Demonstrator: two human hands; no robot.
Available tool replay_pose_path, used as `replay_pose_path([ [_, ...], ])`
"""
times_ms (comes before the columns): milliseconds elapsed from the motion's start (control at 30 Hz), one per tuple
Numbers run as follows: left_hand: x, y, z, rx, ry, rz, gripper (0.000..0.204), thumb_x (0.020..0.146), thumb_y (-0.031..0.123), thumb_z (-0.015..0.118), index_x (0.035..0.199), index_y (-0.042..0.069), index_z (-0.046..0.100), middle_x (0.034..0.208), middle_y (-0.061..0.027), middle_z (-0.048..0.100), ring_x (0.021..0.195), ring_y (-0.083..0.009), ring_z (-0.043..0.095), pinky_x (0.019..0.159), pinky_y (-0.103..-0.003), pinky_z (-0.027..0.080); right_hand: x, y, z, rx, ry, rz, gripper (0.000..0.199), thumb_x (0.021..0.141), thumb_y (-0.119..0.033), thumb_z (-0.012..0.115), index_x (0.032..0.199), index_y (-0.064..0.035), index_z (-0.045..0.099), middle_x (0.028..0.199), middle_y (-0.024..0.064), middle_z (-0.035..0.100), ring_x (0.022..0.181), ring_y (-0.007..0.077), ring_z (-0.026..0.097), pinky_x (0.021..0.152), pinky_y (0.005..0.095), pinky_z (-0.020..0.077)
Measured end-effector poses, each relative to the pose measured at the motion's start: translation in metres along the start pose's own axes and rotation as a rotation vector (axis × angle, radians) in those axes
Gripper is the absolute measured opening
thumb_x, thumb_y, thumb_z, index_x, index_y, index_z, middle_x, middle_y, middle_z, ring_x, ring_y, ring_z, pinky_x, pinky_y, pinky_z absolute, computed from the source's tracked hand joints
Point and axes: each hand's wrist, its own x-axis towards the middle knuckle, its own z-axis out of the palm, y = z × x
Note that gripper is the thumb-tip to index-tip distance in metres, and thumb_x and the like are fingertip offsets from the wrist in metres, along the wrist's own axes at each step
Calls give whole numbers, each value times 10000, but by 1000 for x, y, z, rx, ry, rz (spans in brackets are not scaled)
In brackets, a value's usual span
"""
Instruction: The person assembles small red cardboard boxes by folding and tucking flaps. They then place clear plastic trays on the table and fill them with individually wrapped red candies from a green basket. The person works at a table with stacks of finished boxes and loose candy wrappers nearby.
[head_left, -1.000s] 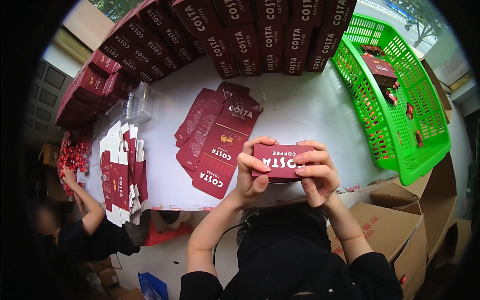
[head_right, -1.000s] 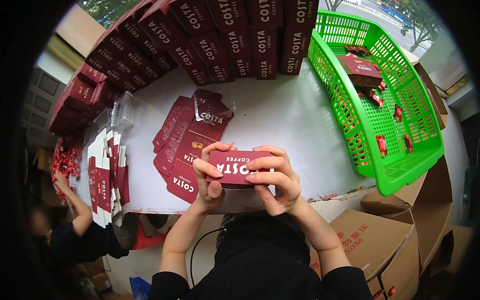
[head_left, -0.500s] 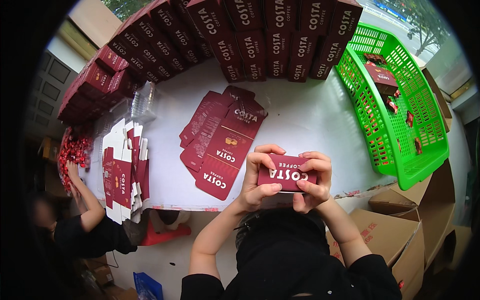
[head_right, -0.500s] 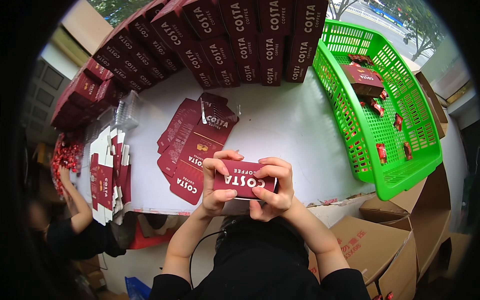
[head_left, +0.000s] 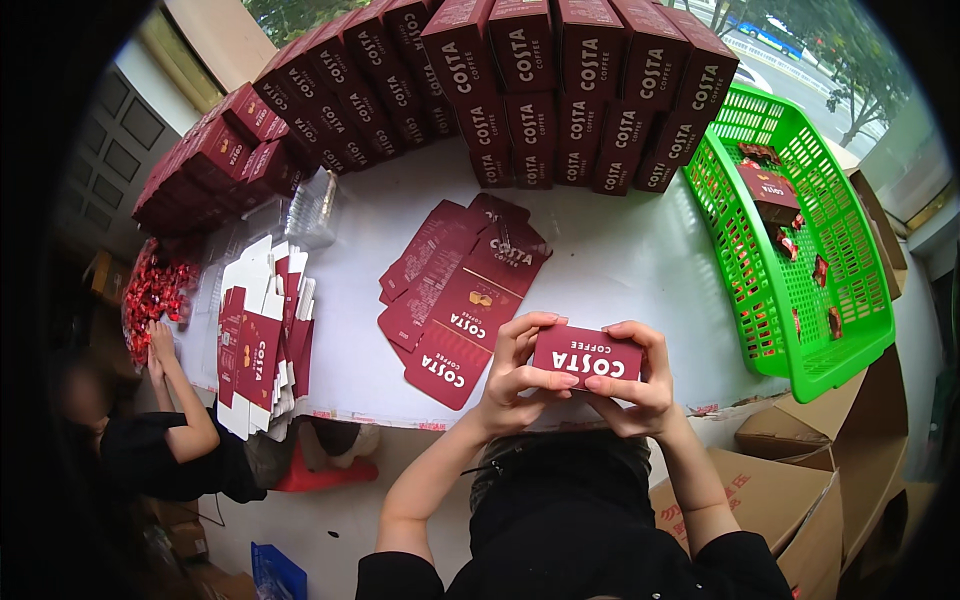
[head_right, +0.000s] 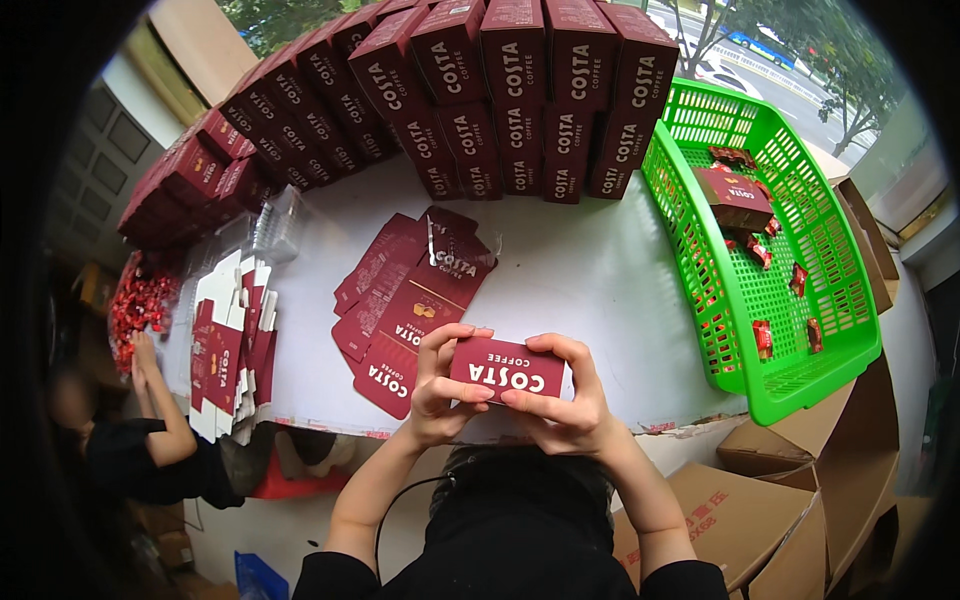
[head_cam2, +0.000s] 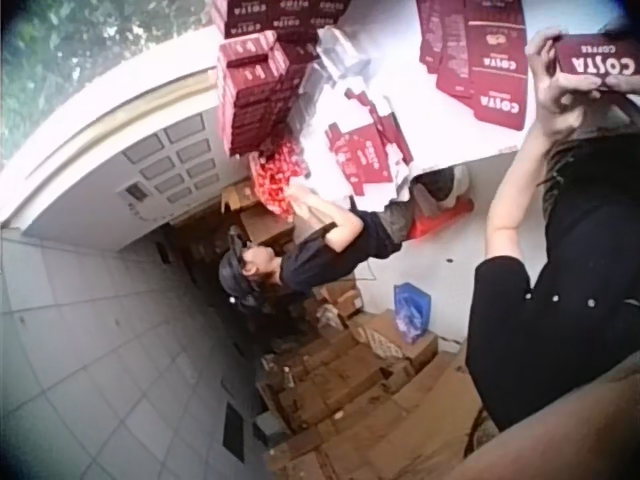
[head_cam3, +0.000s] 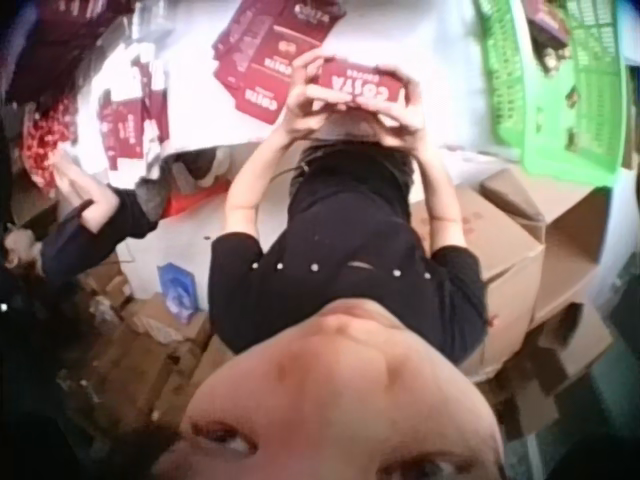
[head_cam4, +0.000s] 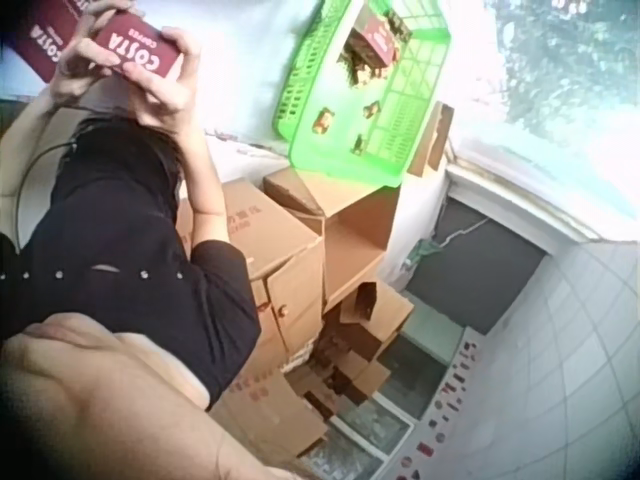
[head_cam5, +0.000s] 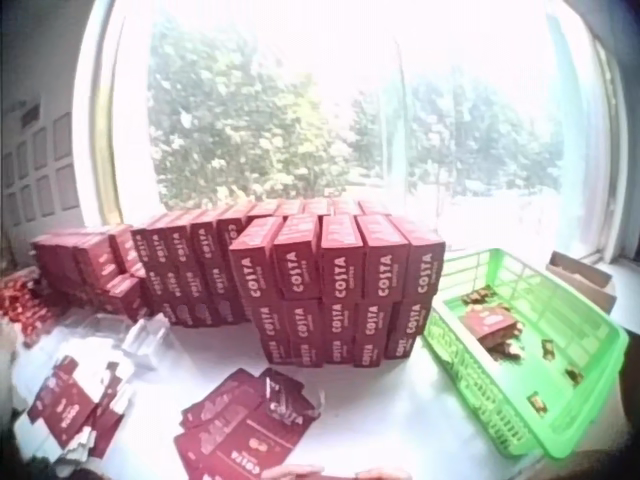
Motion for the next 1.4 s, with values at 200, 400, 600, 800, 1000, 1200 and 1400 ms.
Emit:
replay_pose_path([
  [200,-8,7,7,189,139,-94,427,816,105,733,1191,139,532,1379,-187,302,1311,-336,384,1047,-466,388,16,-24,-19,-75,-89,129,424,550,26,696,924,-170,731,1205,168,543,1118,304,554,881,373,466],
  [400,-18,48,28,-282,219,-631,1069,813,512,710,1482,70,3,1379,-214,332,1194,-284,482,1006,-427,401,-9,-13,-6,-226,25,-190,391,604,-20,748,941,-218,729,1225,49,588,1131,223,552,828,308,408],
  [600,-6,70,29,-257,503,-634,854,829,69,720,1423,113,107,1304,-167,391,1177,-229,495,998,-388,444,-19,-9,18,-185,-132,-354,289,835,-68,646,1116,-135,651,1227,46,623,1180,244,550,854,334,497],
  [800,0,65,12,112,643,-426,831,827,15,683,1418,119,107,1286,-162,390,1156,-206,493,962,-358,462,-16,0,28,-309,57,-221,366,741,-7,685,1083,-128,642,1206,61,608,1159,280,532,877,389,489],
  [1000,40,10,-73,573,705,-338,757,860,117,698,1398,56,170,1175,-213,535,1014,-249,597,870,-359,502,-15,14,20,-446,183,75,378,668,103,620,1022,-26,583,1127,171,556,1033,334,525,864,402,457],
  [1200,103,-80,-146,875,551,-377,814,801,282,764,1392,114,230,1241,-209,537,1095,-344,583,920,-397,469,-13,17,19,-447,102,160,391,691,85,625,1065,-15,570,1145,168,547,1045,338,514,880,405,443],
  [1400,134,-133,-168,793,410,-485,905,840,318,719,1463,145,87,1229,-262,567,1108,-416,579,920,-453,459,-11,18,21,-446,18,246,396,722,57,625,1107,7,547,1116,172,554,1018,347,530,873,410,453],
])
